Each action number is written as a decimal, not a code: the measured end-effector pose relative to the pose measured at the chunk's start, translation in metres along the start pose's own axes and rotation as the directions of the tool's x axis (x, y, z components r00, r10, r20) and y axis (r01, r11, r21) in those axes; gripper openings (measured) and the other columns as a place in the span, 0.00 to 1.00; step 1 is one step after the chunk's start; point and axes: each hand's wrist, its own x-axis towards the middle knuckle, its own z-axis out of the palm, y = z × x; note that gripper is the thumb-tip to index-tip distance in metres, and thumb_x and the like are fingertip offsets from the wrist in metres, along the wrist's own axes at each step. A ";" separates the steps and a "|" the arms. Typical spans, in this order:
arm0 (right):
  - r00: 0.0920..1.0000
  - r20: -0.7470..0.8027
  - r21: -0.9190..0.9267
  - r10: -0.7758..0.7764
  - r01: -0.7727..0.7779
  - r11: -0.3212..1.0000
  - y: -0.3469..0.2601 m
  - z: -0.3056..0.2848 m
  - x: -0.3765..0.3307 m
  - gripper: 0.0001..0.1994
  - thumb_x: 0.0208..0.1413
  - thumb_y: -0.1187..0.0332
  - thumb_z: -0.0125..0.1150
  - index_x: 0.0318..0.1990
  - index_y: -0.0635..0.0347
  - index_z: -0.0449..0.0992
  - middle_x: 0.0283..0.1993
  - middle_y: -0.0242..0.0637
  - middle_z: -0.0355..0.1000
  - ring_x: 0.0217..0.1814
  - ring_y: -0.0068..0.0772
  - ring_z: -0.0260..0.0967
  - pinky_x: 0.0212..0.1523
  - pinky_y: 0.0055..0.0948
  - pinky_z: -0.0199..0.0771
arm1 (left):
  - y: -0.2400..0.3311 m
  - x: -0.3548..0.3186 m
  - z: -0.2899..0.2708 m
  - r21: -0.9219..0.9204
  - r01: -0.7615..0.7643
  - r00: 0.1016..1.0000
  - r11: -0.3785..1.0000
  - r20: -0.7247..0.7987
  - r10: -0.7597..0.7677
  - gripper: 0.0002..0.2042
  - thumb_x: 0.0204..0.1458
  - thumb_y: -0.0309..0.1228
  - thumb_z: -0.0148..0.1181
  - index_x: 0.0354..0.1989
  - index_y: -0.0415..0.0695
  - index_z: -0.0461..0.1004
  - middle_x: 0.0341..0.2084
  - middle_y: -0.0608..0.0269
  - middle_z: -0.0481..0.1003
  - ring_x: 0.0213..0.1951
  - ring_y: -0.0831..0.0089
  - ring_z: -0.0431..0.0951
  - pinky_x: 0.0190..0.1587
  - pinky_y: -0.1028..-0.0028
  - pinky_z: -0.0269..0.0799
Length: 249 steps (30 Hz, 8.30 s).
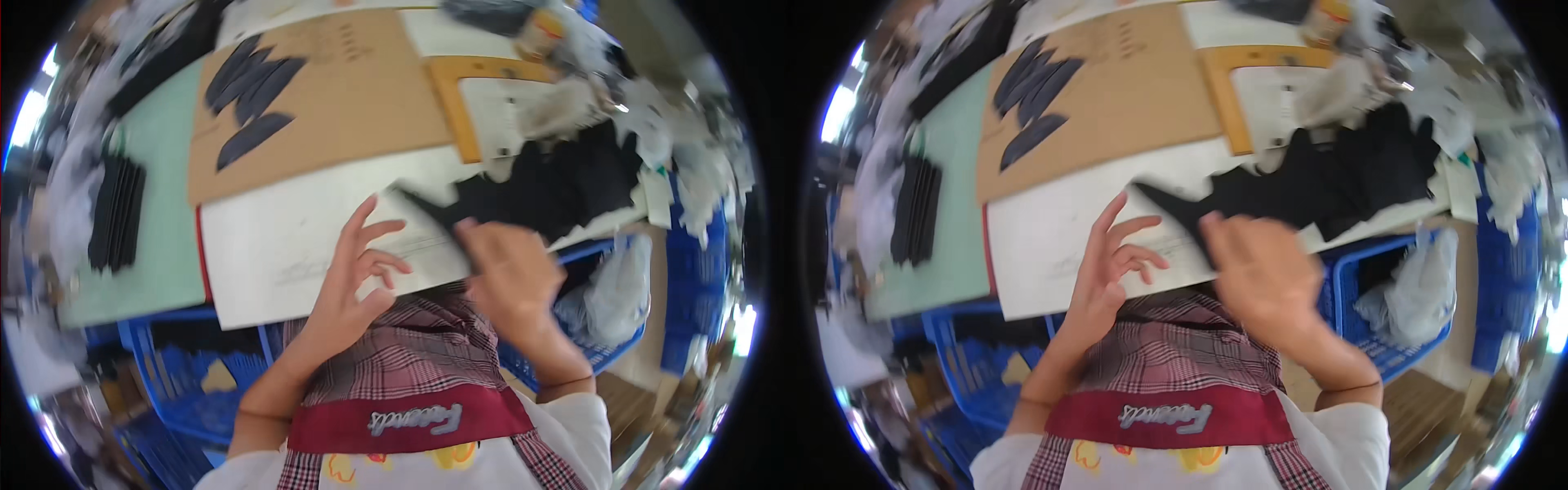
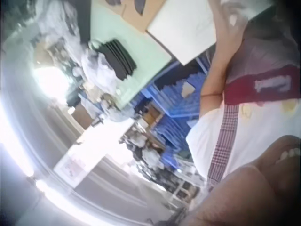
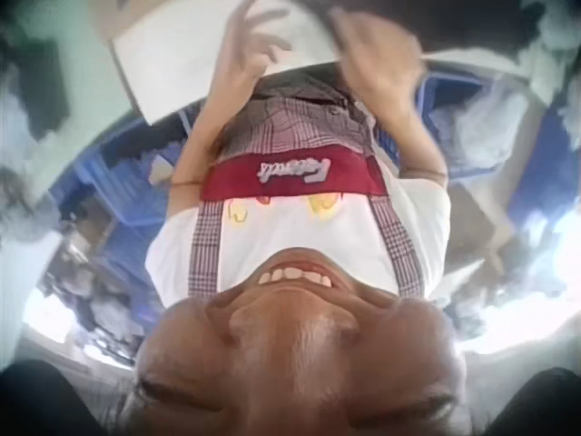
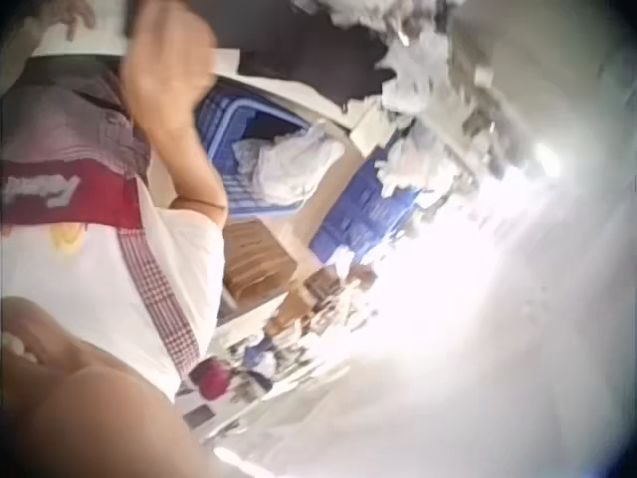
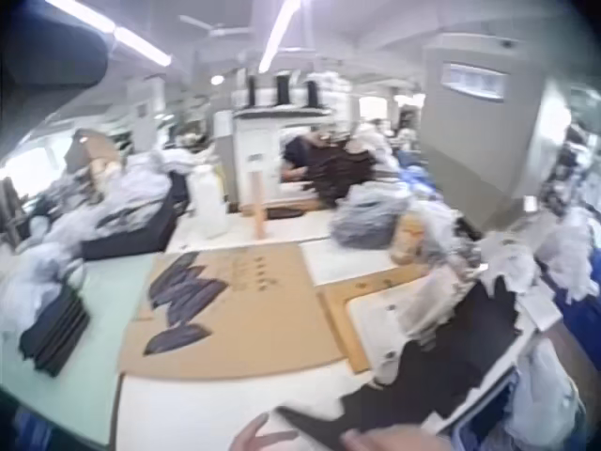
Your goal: The person repeatedly picks up small black fabric pieces from a stack and places them onto a larger black fabric piece on the table. They align the small pieces along the edge of the larger piece, then move the assembled unit to a pile on the right. The cycle repeats with new pieces from the stack.
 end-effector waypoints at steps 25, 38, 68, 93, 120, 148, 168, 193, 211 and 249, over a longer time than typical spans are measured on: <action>0.739 -0.317 0.146 -0.594 0.657 0.740 -0.134 0.174 0.197 0.12 0.46 0.71 0.67 0.36 0.69 0.76 0.39 0.43 0.72 0.39 0.36 0.72 0.35 0.30 0.76 | -0.017 -0.040 -0.072 0.637 0.046 0.707 0.769 -0.565 0.425 0.19 0.51 0.22 0.60 0.52 0.38 0.69 0.53 0.51 0.70 0.56 0.56 0.67 0.60 0.62 0.58; 0.935 0.235 0.968 0.267 -0.200 -0.150 -0.036 0.041 0.121 0.13 0.53 0.77 0.67 0.45 0.69 0.74 0.31 0.33 0.75 0.30 0.16 0.71 0.34 0.17 0.73 | 0.008 -0.006 -0.049 -0.248 -0.132 0.939 0.960 -0.343 0.041 0.25 0.58 0.35 0.60 0.59 0.31 0.63 0.54 0.43 0.70 0.50 0.63 0.76 0.50 0.70 0.72; 0.885 0.388 0.805 0.256 -0.461 0.372 -0.008 0.082 0.038 0.05 0.51 0.75 0.69 0.34 0.65 0.81 0.27 0.24 0.73 0.28 0.11 0.63 0.30 0.14 0.63 | -0.013 -0.056 -0.033 0.644 0.282 0.823 0.711 -0.543 0.166 0.17 0.52 0.19 0.60 0.52 0.38 0.72 0.27 0.70 0.68 0.32 0.82 0.65 0.40 0.81 0.62; 0.943 0.236 0.777 0.232 -0.327 0.538 -0.017 0.085 0.034 0.10 0.49 0.77 0.68 0.40 0.64 0.79 0.24 0.25 0.70 0.24 0.13 0.59 0.26 0.15 0.62 | -0.014 -0.056 -0.033 0.678 0.275 0.829 0.682 -0.526 0.188 0.19 0.50 0.20 0.62 0.52 0.40 0.72 0.25 0.69 0.67 0.31 0.79 0.63 0.39 0.78 0.61; 0.958 0.150 0.636 0.244 -0.283 0.718 -0.025 0.086 0.033 0.12 0.45 0.78 0.68 0.39 0.63 0.75 0.28 0.34 0.69 0.27 0.28 0.65 0.30 0.25 0.68 | -0.019 -0.077 -0.026 0.983 0.161 0.984 0.088 -0.167 0.057 0.50 0.46 0.66 0.48 0.69 0.35 0.52 0.70 0.49 0.53 0.71 0.54 0.51 0.70 0.55 0.46; 0.780 -0.339 0.005 0.526 -0.558 0.830 0.146 0.019 -0.053 0.12 0.62 0.67 0.58 0.50 0.59 0.78 0.46 0.43 0.79 0.46 0.42 0.78 0.46 0.36 0.76 | 0.014 -0.051 -0.019 0.935 -0.316 0.935 0.162 0.278 0.218 0.17 0.51 0.23 0.52 0.50 0.38 0.77 0.50 0.54 0.77 0.53 0.58 0.78 0.53 0.65 0.74; 0.996 0.075 0.085 -0.036 0.030 0.996 -0.069 0.039 0.009 0.19 0.49 0.71 0.63 0.49 0.68 0.75 0.51 0.46 0.75 0.46 0.44 0.75 0.47 0.36 0.77 | 0.094 -0.053 -0.312 0.706 0.547 0.610 -0.449 0.032 0.792 0.21 0.58 0.45 0.57 0.52 0.43 0.75 0.49 0.53 0.76 0.54 0.54 0.73 0.61 0.58 0.60; 0.923 -0.122 0.430 -0.365 0.381 0.819 -0.042 0.180 0.291 0.04 0.49 0.70 0.61 0.32 0.58 0.75 0.31 0.34 0.71 0.40 0.40 0.73 0.37 0.39 0.73 | 0.005 0.096 -0.197 0.991 0.013 0.917 0.129 -0.063 0.393 0.18 0.54 0.27 0.58 0.53 0.36 0.69 0.56 0.54 0.69 0.60 0.55 0.65 0.62 0.61 0.60; 0.993 -0.002 0.722 0.115 -0.078 0.688 -0.027 0.185 0.315 0.12 0.54 0.59 0.65 0.35 0.58 0.80 0.30 0.32 0.75 0.32 0.27 0.69 0.35 0.27 0.68 | 0.012 0.090 -0.205 0.999 0.039 0.893 0.031 -0.048 0.447 0.11 0.53 0.27 0.59 0.44 0.37 0.74 0.52 0.56 0.72 0.54 0.55 0.69 0.58 0.62 0.64; 0.926 0.257 0.963 0.278 -0.222 -0.151 0.005 0.028 0.078 0.20 0.51 0.80 0.66 0.52 0.69 0.70 0.43 0.37 0.75 0.40 0.19 0.72 0.39 0.17 0.72 | 0.004 0.012 -0.028 -0.258 0.134 0.991 0.957 0.010 -0.136 0.28 0.59 0.26 0.58 0.67 0.36 0.56 0.48 0.56 0.74 0.51 0.73 0.74 0.52 0.74 0.70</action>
